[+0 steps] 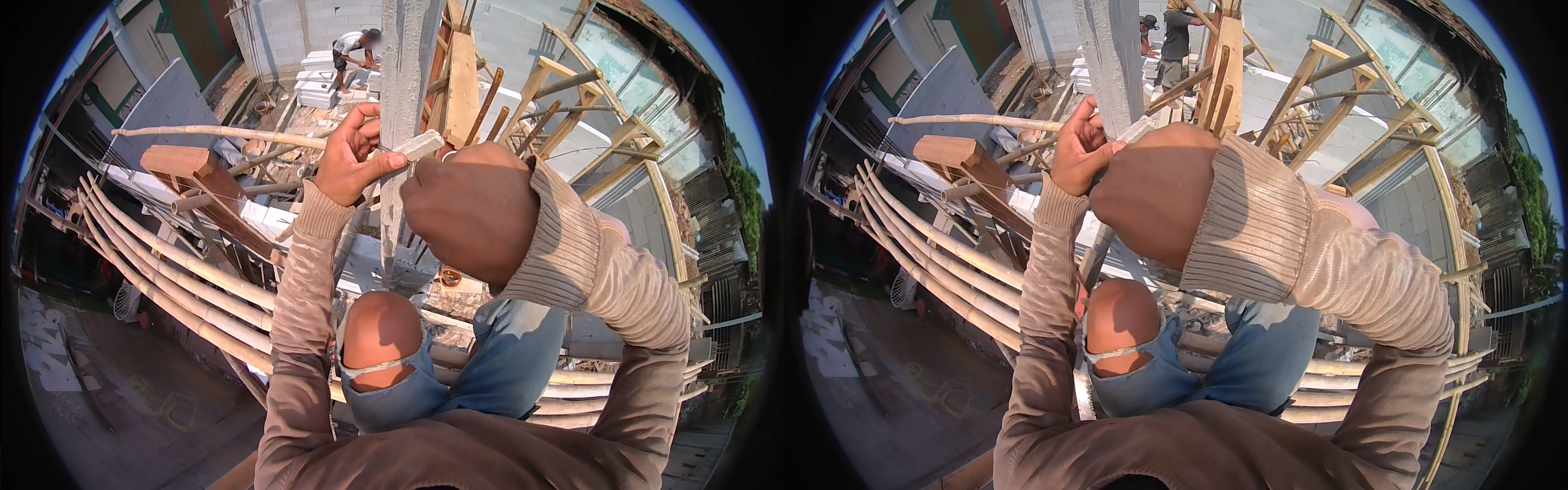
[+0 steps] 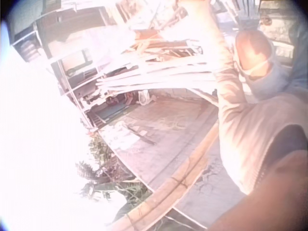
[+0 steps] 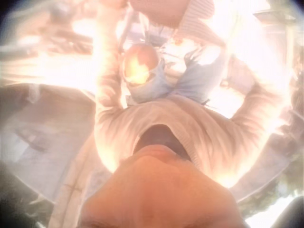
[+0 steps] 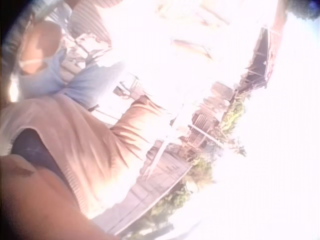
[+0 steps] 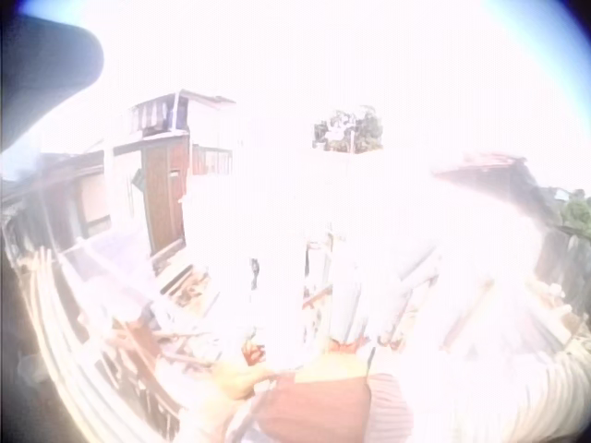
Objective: The person ties a white string around a vertical metal stud and adjusts its position. They then place a small wooden spacer between the string and the metal stud to ensure proper alignment.
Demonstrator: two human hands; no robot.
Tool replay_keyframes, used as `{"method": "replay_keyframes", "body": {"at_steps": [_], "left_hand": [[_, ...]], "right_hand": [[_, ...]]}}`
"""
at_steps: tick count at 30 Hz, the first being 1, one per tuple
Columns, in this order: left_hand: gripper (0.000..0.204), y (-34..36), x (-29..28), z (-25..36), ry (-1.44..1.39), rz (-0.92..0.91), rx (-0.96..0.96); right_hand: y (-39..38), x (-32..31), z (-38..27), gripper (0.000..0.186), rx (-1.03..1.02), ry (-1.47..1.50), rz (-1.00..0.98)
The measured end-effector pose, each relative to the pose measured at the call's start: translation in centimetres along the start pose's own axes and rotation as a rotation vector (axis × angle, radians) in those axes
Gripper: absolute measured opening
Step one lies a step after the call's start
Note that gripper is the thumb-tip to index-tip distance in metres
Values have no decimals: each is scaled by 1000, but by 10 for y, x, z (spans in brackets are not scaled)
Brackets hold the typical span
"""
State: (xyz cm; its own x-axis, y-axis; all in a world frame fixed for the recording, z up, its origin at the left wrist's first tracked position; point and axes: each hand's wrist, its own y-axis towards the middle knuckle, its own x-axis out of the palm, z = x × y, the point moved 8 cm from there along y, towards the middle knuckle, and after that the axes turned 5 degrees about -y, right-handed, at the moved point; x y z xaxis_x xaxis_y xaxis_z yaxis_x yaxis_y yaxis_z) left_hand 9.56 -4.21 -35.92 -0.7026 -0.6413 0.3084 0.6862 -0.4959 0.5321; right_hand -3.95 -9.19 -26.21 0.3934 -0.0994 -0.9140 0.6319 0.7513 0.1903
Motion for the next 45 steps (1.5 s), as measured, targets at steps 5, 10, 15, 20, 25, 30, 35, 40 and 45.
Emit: {"method": "replay_keyframes", "body": {"at_steps": [5,10,15,20,25,30,35,40,45], "left_hand": [[56,-8,-21,-9,134,86,-36],[55,-12,-33,-13,503,121,-75],[55,-12,-24,-15,223,93,-54],[53,-6,-20,-14,289,-4,-44],[41,-3,-48,-25,25,111,-53],[24,8,-36,-46,-182,72,-80],[20,14,-32,-39,-247,63,-252],[30,17,-29,-47,-330,6,-347],[35,20,-34,-41,-401,28,-354]], "right_hand": [[76,10,6,10,-139,-17,-280],[123,28,13,14,-245,-410,-403],[167,85,42,17,-91,-427,-607],[177,76,52,22,57,-298,-439],[176,58,37,17,-220,-595,-163],[97,-67,5,16,-284,-609,614],[-23,-67,98,15,222,547,1116],[-3,8,109,24,207,339,597],[12,36,95,34,202,-231,291]]}}
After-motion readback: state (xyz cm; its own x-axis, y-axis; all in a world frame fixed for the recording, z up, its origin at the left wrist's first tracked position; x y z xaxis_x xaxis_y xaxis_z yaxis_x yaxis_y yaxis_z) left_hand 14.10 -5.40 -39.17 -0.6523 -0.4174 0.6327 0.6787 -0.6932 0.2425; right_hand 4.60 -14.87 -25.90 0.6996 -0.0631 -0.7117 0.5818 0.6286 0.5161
